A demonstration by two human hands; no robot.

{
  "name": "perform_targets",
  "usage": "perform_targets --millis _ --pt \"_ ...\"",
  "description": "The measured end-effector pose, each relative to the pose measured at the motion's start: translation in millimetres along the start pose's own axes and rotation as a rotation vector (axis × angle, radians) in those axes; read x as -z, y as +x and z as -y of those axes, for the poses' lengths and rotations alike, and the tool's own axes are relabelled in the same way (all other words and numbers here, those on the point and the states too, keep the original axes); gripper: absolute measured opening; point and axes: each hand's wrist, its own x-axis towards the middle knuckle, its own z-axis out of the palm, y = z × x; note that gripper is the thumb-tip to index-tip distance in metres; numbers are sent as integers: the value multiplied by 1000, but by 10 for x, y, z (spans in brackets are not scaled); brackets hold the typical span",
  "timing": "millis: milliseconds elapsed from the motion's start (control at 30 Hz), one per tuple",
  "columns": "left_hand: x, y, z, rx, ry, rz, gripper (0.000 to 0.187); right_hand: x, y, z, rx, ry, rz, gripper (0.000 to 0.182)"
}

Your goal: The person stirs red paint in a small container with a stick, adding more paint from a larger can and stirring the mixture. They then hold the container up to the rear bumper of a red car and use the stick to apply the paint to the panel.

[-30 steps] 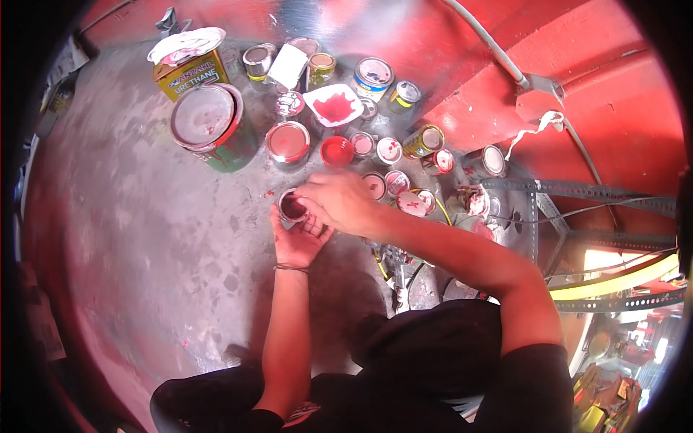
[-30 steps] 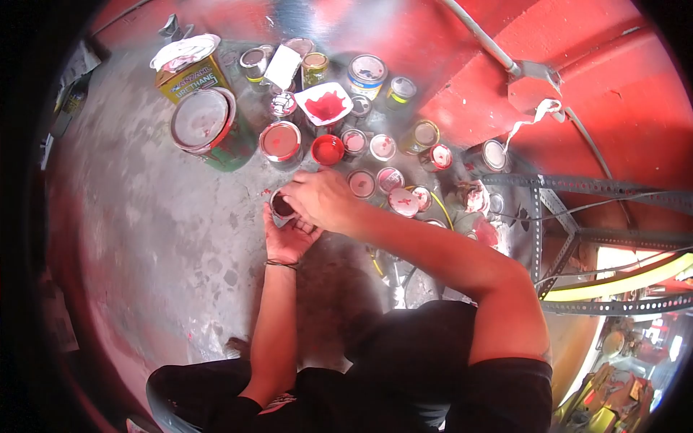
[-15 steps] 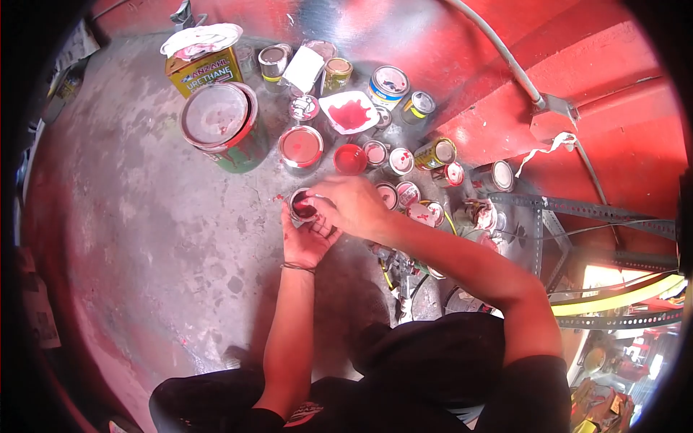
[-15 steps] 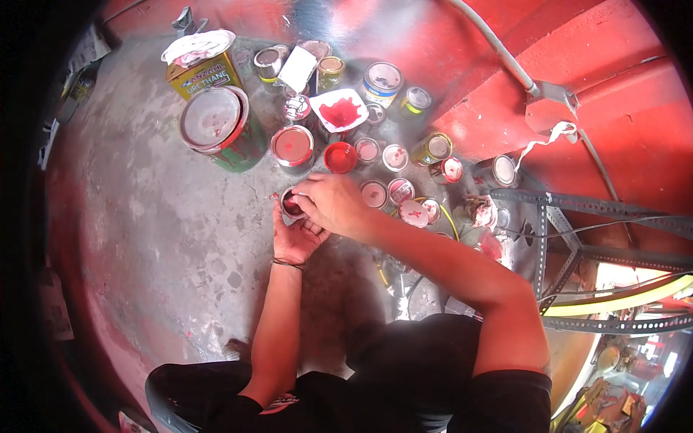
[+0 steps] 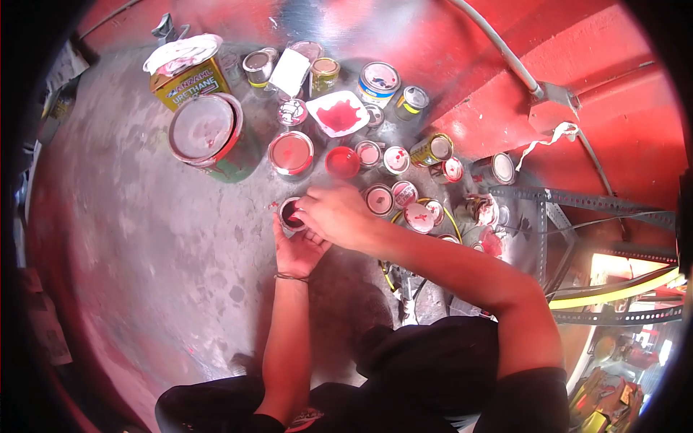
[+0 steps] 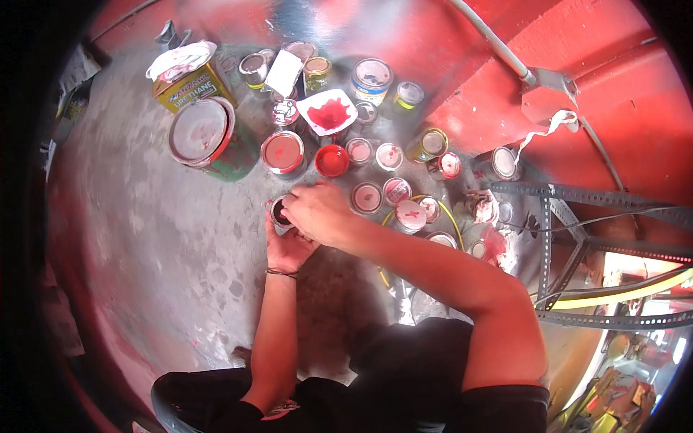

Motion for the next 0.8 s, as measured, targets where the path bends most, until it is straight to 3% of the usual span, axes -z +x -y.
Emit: perform_targets --millis 133,167,233,333,467,533,667,767,800 --pt "-31 -11 -80 -28 48 -28 107 -78 103 -11 92 -126 9 13" --pt "-20 -9 -90 -32 67 45 104 -106 124 6 110 -172 12 13" --pt "-19 14 -119 -41 101 194 99 -154 139 89 60 -122 87 17" --pt "-53 84 -144 -117 123 229 91 -256 188 206 -96 37 135 21" --pt "-47 99 -174 -76 58 286 78 -262 239 110 29 -171 137 17" --pt "8 151 -222 -66 59 276 77 -576 270 102 -9 -299 193 18" --pt "136 245 -312 -38 58 248 75 -1457 250 62 -83 -390 80 19" --pt "180 288 -395 -2 64 239 73 -1489 386 420 -289 -837 310 25" --pt "189 299 -429 10 70 237 73 -1491 402 406 -268 -800 293 22"
